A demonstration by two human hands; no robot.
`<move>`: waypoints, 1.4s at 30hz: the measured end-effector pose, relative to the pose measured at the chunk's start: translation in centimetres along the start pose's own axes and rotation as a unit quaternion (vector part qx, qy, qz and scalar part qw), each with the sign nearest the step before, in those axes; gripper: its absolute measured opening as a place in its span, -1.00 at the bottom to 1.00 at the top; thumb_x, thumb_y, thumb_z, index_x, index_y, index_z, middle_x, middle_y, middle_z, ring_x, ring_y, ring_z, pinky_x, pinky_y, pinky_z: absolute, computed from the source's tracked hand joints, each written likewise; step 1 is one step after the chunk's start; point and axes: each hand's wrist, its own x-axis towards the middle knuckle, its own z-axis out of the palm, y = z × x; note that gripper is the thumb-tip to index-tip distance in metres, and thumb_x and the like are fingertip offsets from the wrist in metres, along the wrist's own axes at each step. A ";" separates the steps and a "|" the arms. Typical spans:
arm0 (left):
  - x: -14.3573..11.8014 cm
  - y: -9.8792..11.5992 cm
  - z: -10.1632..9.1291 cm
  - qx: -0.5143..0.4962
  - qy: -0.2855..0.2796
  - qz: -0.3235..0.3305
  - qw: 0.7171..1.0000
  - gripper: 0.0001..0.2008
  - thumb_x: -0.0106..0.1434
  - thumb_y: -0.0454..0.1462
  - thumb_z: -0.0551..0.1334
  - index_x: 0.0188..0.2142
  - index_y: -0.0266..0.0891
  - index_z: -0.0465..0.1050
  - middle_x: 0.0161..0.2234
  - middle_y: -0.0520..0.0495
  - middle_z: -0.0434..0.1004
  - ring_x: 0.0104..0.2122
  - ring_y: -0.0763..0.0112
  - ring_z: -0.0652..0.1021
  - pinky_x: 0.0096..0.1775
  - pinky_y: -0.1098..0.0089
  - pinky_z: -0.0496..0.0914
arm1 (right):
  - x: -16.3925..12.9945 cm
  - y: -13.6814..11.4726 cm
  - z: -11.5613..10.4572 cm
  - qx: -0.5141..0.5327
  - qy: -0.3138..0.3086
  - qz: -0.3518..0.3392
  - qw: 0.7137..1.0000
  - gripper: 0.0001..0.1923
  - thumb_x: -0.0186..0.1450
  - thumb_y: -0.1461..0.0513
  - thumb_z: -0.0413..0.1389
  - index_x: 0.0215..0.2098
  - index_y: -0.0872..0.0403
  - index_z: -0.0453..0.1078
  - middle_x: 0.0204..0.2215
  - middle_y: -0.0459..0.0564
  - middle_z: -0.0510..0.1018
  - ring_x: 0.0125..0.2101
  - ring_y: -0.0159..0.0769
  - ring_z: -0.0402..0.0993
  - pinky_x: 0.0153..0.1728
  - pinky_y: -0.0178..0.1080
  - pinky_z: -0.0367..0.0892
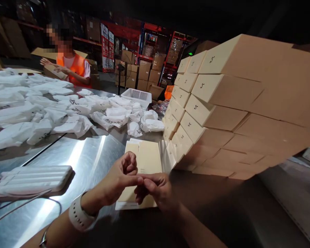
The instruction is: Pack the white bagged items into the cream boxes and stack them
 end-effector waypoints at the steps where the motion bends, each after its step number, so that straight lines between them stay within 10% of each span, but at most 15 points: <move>1: 0.0 0.0 0.1 0.016 0.015 0.007 1.000 -0.44 -0.13 -0.32 0.57 -0.46 -0.14 0.13 -0.64 0.34 0.14 -0.66 0.69 0.17 -0.61 0.57 0.34 | 0.1 0.0 0.0 -0.008 0.010 -0.006 1.000 -0.58 0.22 -0.06 0.30 -0.14 0.06 0.64 -0.52 -0.03 0.62 -0.60 -0.41 0.55 -0.51 -0.33 0.47; 5: 0.1 0.0 0.2 0.076 0.080 0.032 0.993 -0.39 -0.26 -0.44 0.58 -0.49 -0.15 0.12 -0.64 0.35 0.14 -0.64 0.70 0.14 -0.62 0.64 0.23 | 0.3 -0.3 0.0 -0.034 0.044 -0.006 0.998 -0.57 0.15 -0.06 0.35 -0.15 0.03 0.65 -0.55 -0.06 0.62 -0.58 -0.38 0.56 -0.46 -0.30 0.50; 15: -0.3 -0.5 -0.2 -0.026 -0.039 -0.051 0.998 -0.40 -0.16 -0.34 0.56 -0.45 -0.11 0.08 -0.65 0.33 0.14 -0.69 0.68 0.19 -0.61 0.57 0.29 | 0.0 -0.8 0.4 0.047 -0.006 0.103 0.994 -0.49 0.05 -0.01 0.44 -0.18 0.17 0.63 -0.63 -0.08 0.57 -0.70 -0.43 0.48 -0.67 -0.40 0.42; 34: -0.7 -0.7 0.5 -0.092 -0.056 -0.080 0.991 -0.35 -0.24 -0.27 0.63 -0.46 -0.12 0.11 -0.67 0.31 0.13 -0.70 0.66 0.23 -0.58 0.58 0.22 | -0.4 -0.2 -0.6 0.155 -0.075 0.119 0.978 -0.23 -0.25 -0.17 0.47 -0.17 0.07 0.64 -0.56 -0.05 0.65 -0.65 -0.41 0.53 -0.68 -0.43 0.43; 42: -0.2 -0.9 0.4 -0.077 0.002 -0.042 0.996 -0.34 -0.27 -0.31 0.63 -0.49 -0.15 0.09 -0.63 0.30 0.12 -0.65 0.69 0.13 -0.56 0.59 0.15 | 0.0 0.3 -0.4 0.025 0.034 -0.017 0.999 -0.52 0.01 -0.13 0.42 -0.30 0.05 0.65 -0.71 -0.15 0.49 -0.76 -0.50 0.30 -0.74 -0.42 0.27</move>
